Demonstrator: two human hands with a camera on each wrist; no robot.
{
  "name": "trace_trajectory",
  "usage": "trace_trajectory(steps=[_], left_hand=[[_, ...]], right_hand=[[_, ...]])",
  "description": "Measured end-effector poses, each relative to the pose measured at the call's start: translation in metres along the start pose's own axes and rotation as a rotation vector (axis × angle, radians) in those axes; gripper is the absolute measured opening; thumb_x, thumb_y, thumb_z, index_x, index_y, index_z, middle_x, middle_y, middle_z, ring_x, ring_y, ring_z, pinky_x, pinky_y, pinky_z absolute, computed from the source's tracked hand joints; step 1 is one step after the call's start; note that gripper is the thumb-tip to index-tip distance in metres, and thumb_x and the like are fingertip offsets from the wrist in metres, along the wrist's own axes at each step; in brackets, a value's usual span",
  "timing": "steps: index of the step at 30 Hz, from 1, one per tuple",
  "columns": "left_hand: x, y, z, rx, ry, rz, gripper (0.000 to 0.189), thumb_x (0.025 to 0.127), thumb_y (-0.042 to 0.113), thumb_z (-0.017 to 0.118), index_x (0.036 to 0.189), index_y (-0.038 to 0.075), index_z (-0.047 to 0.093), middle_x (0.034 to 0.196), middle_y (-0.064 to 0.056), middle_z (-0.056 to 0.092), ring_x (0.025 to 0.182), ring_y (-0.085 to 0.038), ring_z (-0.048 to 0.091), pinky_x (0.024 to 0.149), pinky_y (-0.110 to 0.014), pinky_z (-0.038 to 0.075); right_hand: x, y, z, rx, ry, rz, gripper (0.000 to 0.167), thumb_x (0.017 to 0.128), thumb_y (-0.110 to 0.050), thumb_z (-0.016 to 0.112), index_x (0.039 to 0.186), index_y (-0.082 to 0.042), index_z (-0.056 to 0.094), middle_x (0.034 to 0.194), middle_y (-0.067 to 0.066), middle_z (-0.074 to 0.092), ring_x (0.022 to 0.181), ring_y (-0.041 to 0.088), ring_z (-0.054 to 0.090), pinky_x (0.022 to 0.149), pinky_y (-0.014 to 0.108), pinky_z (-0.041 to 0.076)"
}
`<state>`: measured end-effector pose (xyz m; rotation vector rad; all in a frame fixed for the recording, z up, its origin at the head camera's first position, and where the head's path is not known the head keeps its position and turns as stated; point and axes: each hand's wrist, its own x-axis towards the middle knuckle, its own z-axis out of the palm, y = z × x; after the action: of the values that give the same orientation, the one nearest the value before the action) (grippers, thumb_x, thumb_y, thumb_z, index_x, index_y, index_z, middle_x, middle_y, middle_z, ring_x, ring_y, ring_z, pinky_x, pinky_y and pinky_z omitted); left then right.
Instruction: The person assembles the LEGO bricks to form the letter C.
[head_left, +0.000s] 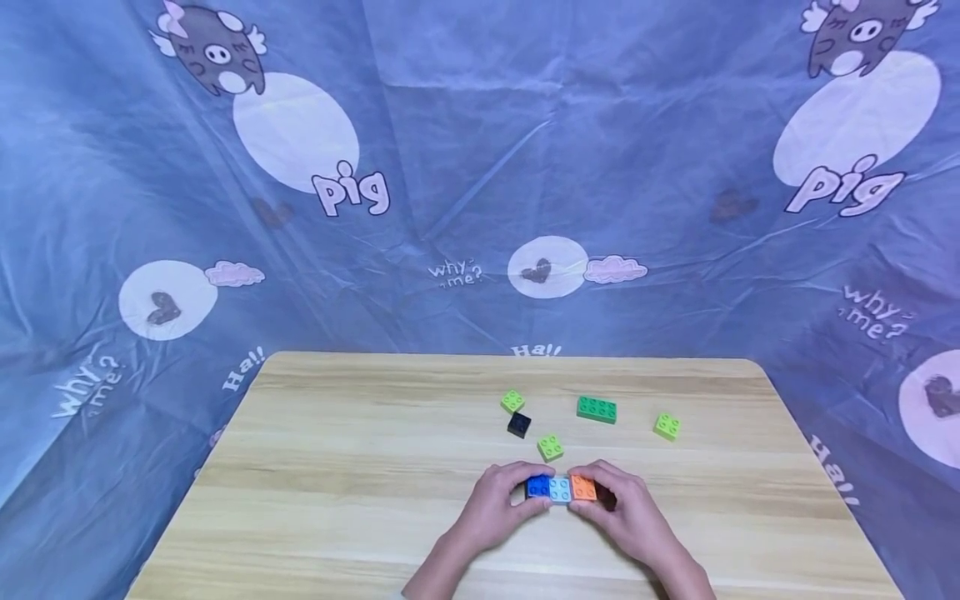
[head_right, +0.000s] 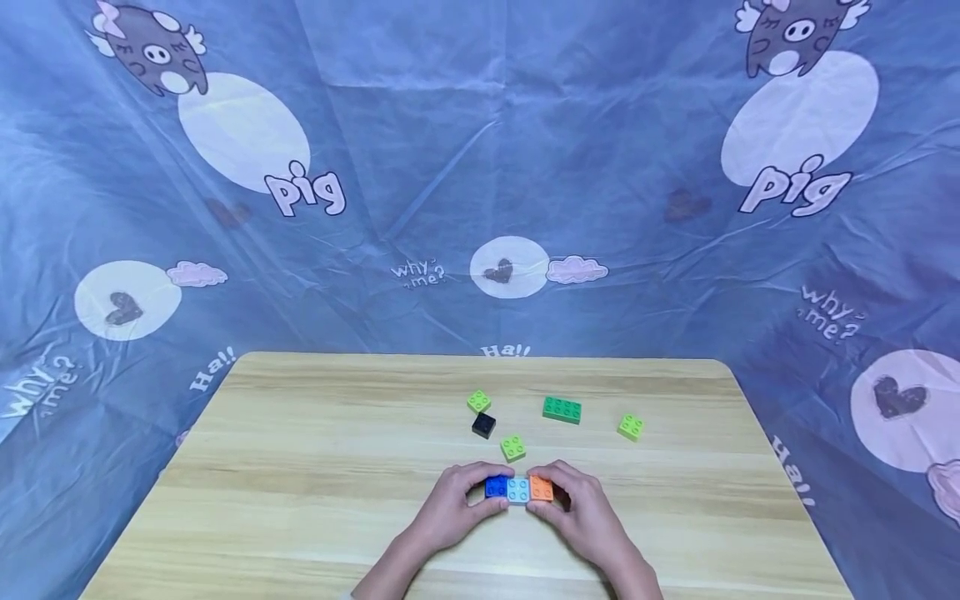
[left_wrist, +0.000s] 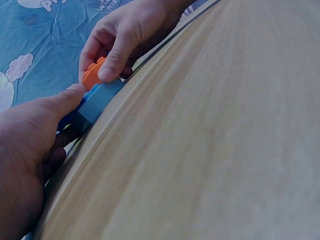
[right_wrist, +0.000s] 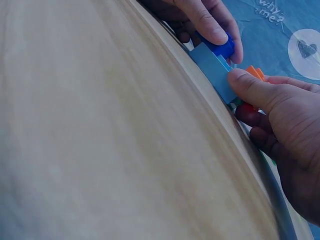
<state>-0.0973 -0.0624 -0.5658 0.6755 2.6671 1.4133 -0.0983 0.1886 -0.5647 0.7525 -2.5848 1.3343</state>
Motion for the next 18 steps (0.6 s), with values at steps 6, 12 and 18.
trace_trajectory(steps=[6, 12, 18], left_hand=[[0.000, -0.001, 0.000, 0.008, 0.001, 0.001, 0.040, 0.096, 0.039, 0.077, 0.135, 0.032, 0.071, 0.129, 0.017, 0.071, 0.118, -0.006, 0.065, 0.101, -0.035, 0.049], [0.001, 0.000, 0.000, 0.022, -0.002, 0.008, 0.040, 0.096, 0.039, 0.077, 0.134, 0.032, 0.071, 0.128, 0.016, 0.072, 0.118, -0.005, 0.065, 0.101, -0.035, 0.049], [0.007, -0.007, -0.007, -0.099, 0.049, 0.036, 0.039, 0.099, 0.038, 0.074, 0.135, 0.024, 0.070, 0.134, 0.011, 0.068, 0.123, -0.012, 0.063, 0.107, -0.038, 0.051]], right_hand=[[0.005, -0.001, -0.003, 0.012, -0.061, 0.025, 0.037, 0.083, -0.021, 0.091, 0.118, -0.022, 0.077, 0.108, -0.016, 0.073, 0.091, 0.003, 0.067, 0.076, 0.024, 0.056], [0.006, 0.005, -0.004, 0.081, -0.108, 0.069, 0.035, 0.086, -0.026, 0.089, 0.118, -0.025, 0.075, 0.108, -0.016, 0.072, 0.091, 0.006, 0.066, 0.076, 0.025, 0.056], [0.007, 0.010, -0.001, 0.099, -0.100, 0.098, 0.037, 0.084, -0.029, 0.091, 0.117, -0.026, 0.076, 0.105, -0.017, 0.072, 0.084, 0.006, 0.063, 0.070, 0.024, 0.054]])
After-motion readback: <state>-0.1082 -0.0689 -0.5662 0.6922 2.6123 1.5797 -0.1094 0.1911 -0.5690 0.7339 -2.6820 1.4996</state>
